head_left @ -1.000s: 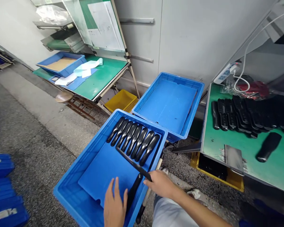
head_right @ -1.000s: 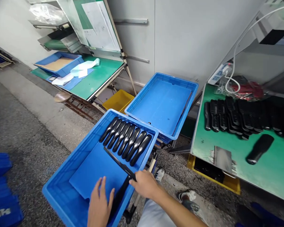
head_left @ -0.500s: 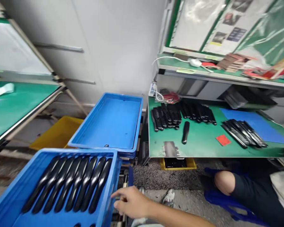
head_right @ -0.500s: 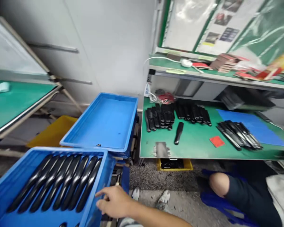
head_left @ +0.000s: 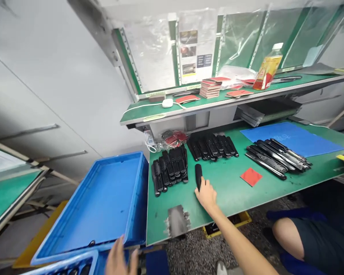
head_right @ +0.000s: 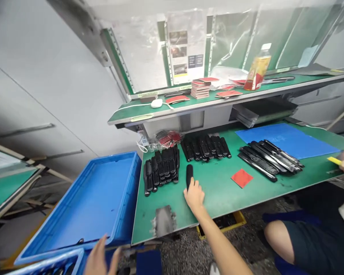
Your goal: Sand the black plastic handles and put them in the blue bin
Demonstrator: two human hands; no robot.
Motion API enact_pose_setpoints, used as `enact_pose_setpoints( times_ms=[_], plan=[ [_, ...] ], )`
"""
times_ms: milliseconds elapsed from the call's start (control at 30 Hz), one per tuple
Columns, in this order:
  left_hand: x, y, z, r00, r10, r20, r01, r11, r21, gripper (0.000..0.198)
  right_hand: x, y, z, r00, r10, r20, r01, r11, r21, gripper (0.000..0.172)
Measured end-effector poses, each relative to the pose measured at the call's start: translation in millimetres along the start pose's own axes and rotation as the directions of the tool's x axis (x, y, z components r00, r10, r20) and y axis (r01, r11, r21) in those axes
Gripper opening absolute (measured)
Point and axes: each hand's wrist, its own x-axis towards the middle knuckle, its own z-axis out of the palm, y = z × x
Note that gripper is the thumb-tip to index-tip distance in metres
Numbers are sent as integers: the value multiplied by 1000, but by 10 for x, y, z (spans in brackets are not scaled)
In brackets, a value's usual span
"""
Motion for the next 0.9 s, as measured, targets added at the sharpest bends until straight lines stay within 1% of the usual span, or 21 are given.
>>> enact_pose_setpoints(
  times_ms=[33, 67, 100, 133, 167, 200, 233, 267, 300, 333, 400, 467, 500, 633, 767, 900],
  plan=[
    [308, 401, 79, 1000, -3, 24, 4, 999, -39, 60, 49, 105, -1, 1000, 5, 12, -4, 1000, -14, 39],
    [641, 829, 165, 995, 16, 97, -10, 998, -66, 65, 88, 225, -15, 1000, 8, 27, -7, 1000, -25, 38],
    [987, 1263, 259, 986, 21, 165, -11, 998, -66, 68, 118, 362, -43, 999, 8, 42, -6, 999, -31, 36],
    [1334, 1679, 363, 972, -7, 237, 13, 1000, -27, 71, 142, 513, -83, 998, 3, 56, -1, 999, -33, 33],
    [1668, 2057, 476, 969, -23, 248, 24, 1000, 0, 74, 160, 673, -131, 998, -6, 67, 8, 999, -31, 31],
    [1978, 2380, 593, 967, -39, 253, 34, 999, 23, 77, 174, 835, -183, 997, -17, 75, 19, 1000, -24, 28],
    [2256, 2638, 710, 962, -70, 265, 59, 997, 47, 82, 185, 991, -235, 997, -28, 78, 29, 999, -14, 28],
    [2497, 2831, 822, 952, -115, 285, 96, 992, 77, 86, 194, 1135, -283, 996, -39, 77, 39, 999, 1, 28],
    [2697, 2963, 923, 935, -171, 310, 144, 984, 109, 89, 202, 1262, -322, 996, -48, 73, 47, 999, 17, 30],
    [2858, 3046, 1010, 910, -236, 341, 198, 970, 143, 88, 210, 1367, -352, 996, -56, 67, 53, 998, 34, 33],
    [3070, 3113, 1139, 845, -359, 397, 295, 931, 215, 75, 230, 1514, -376, 996, -66, 54, 62, 996, 71, 38],
    [3168, 3132, 1219, 793, -440, 421, 349, 895, 279, 59, 255, 1594, -358, 997, -71, 38, 67, 992, 104, 41],
    [3190, 3145, 1248, 780, -462, 421, 359, 883, 304, 53, 267, 1619, -336, 997, -74, 29, 70, 990, 119, 41],
    [3237, 3263, 1354, 763, -506, 403, 373, 853, 365, 48, 305, 1686, -195, 996, -89, -15, 90, 983, 157, 43],
    [3306, 3386, 1461, 747, -547, 378, 403, 825, 397, 47, 303, 1730, -40, 991, -114, -65, 123, 981, 152, 44],
    [3327, 3402, 1500, 762, -542, 354, 406, 826, 391, 46, 282, 1752, 72, 983, -134, -124, 150, 980, 130, 44]
  ],
)
